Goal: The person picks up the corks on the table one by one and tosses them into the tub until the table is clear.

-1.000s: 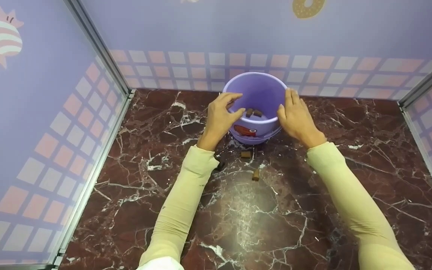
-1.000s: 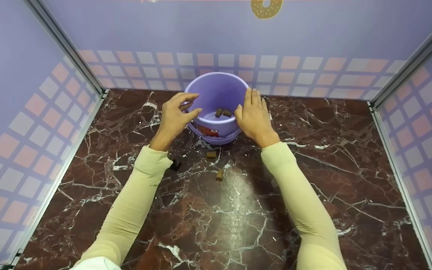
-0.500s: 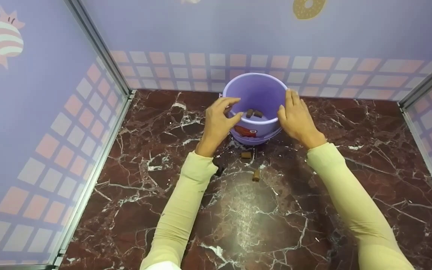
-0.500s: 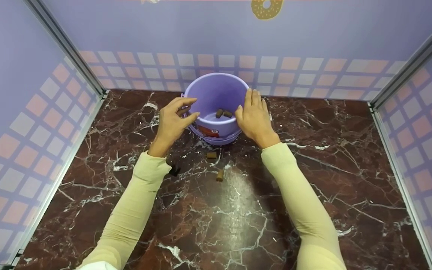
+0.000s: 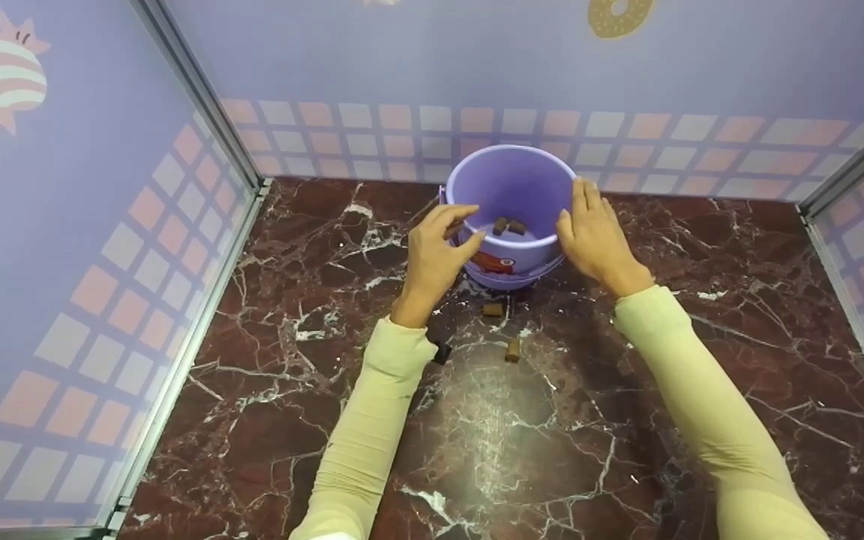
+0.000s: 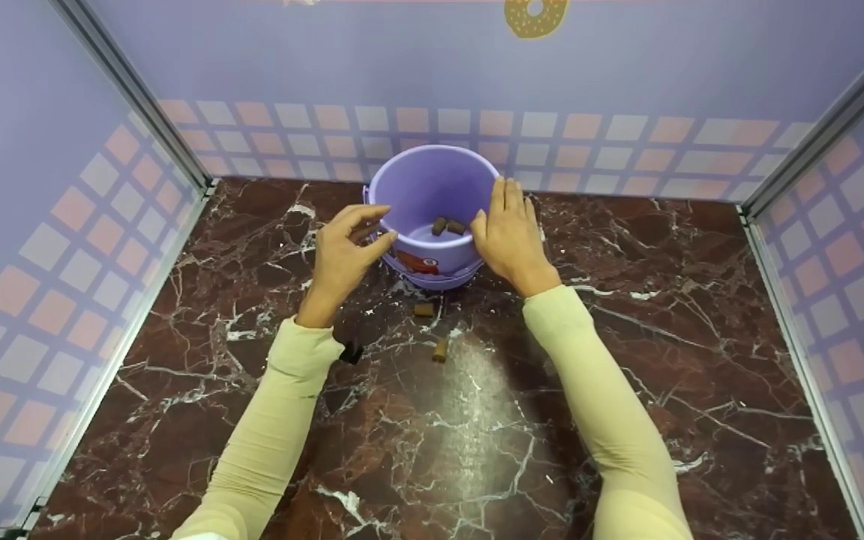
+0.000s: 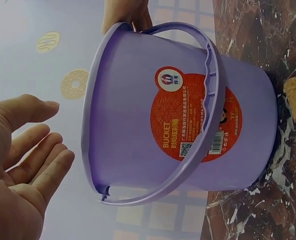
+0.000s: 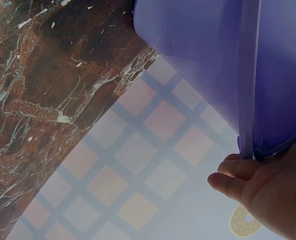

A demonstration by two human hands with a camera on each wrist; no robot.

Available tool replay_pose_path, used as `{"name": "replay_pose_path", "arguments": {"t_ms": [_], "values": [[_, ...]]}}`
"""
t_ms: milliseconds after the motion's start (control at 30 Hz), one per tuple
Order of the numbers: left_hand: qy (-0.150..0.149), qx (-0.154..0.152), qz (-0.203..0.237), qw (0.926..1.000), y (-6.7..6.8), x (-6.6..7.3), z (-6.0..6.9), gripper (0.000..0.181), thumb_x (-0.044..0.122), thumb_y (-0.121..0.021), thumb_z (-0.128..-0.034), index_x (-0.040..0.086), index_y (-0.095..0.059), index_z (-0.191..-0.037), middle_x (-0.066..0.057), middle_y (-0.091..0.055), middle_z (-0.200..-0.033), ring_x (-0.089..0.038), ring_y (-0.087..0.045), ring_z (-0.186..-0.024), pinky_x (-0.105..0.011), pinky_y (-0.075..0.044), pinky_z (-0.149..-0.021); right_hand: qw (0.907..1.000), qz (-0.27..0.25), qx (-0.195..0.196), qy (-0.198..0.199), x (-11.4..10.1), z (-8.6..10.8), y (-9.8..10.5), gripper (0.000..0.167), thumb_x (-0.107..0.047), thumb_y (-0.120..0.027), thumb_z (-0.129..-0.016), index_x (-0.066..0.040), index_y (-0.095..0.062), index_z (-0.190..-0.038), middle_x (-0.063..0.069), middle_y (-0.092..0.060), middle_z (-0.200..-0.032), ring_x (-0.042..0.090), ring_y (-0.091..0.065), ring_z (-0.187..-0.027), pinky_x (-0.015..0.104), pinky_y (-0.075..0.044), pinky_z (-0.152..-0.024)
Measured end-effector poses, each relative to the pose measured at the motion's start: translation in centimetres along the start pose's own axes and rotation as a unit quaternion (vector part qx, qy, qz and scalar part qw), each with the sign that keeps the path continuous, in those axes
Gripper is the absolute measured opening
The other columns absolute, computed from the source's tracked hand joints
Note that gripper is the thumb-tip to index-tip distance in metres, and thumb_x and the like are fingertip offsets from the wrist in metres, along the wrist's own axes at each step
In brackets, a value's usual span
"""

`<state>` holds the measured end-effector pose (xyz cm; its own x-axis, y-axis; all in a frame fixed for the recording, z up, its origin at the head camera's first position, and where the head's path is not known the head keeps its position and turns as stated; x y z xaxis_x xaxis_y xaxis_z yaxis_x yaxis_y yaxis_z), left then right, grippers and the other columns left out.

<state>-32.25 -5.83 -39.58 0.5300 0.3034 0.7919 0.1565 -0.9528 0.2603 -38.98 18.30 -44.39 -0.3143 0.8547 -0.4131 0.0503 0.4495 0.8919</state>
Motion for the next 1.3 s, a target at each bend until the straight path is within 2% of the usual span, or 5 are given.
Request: {"name": "replay_pose_path", "arguments": {"t_ms": [267, 500, 700, 867, 1300], "values": [[-0.003, 0.021, 0.018, 0.9996, 0.3, 0.2, 0.8, 0.031, -0.005, -0.084, -0.0851, -0.008, -0.076, -0.115, -0.02, -0.073, -0.117, -0.039, -0.072, -0.109, -0.035, -0.061, -0.097, 1.0, 0.0, 0.004, 0.002, 0.0, 0.0, 0.1, 0.067, -0.022, -0.034, -0.11, 0.018, -0.017, -0.16, 0.041, -0.021, -0.165, 0.053, -0.018, -0.156, 0.059, -0.012, -0.13], [-0.006, 0.052, 0.041, 0.9978, 0.7, 0.1, 1.8, 0.03, -0.005, -0.085, -0.0846, -0.007, -0.077, -0.114, -0.018, -0.073, -0.115, -0.03, -0.072, -0.108, -0.029, -0.06, -0.098, 1.0, 0.002, 0.001, 0.006, -0.2, -0.1, 0.1, 0.067, -0.023, -0.033, -0.11, 0.019, -0.017, -0.16, 0.041, -0.021, -0.165, 0.053, -0.019, -0.155, 0.059, -0.013, -0.13], [-0.011, 0.071, 0.058, 0.9957, 1.0, 0.0, 2.5, 0.029, -0.005, -0.085, -0.0846, -0.007, -0.077, -0.112, -0.017, -0.073, -0.115, -0.03, -0.072, -0.108, -0.031, -0.06, -0.098, 1.0, 0.002, 0.002, 0.003, -0.2, -0.1, 0.2, 0.067, -0.023, -0.033, -0.11, 0.019, -0.017, -0.16, 0.041, -0.021, -0.165, 0.053, -0.02, -0.155, 0.058, -0.013, -0.13], [-0.001, 0.074, 0.066, 0.995, 0.9, -0.4, 3.1, 0.029, -0.005, -0.085, -0.0845, -0.005, -0.078, -0.112, -0.016, -0.073, -0.115, -0.031, -0.071, -0.109, -0.033, -0.06, -0.098, 1.0, 0.002, 0.001, -0.001, -0.1, -0.2, 0.3, 0.067, -0.023, -0.034, -0.11, 0.018, -0.016, -0.16, 0.041, -0.021, -0.165, 0.052, -0.019, -0.156, 0.058, -0.012, -0.13], [0.039, 0.066, 0.021, 0.9969, 0.3, -2.0, 4.9, 0.029, -0.001, -0.086, -0.0845, -0.005, -0.078, -0.112, -0.014, -0.074, -0.113, -0.028, -0.072, -0.107, -0.032, -0.061, -0.096, 1.0, 0.003, -0.004, -0.003, 0.0, -0.1, 0.0, 0.068, -0.025, -0.032, -0.111, 0.018, -0.015, -0.161, 0.04, -0.018, -0.166, 0.052, -0.017, -0.156, 0.057, -0.011, -0.131]]}}
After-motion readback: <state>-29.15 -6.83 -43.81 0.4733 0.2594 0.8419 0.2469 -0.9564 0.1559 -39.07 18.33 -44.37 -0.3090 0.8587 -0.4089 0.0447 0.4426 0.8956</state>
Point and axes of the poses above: each hand's wrist, its own z-axis away from the middle knuckle, its own y-axis out of the back of the hand, x = y × z, the point moved 10 cm from there along -z, towards the middle knuckle
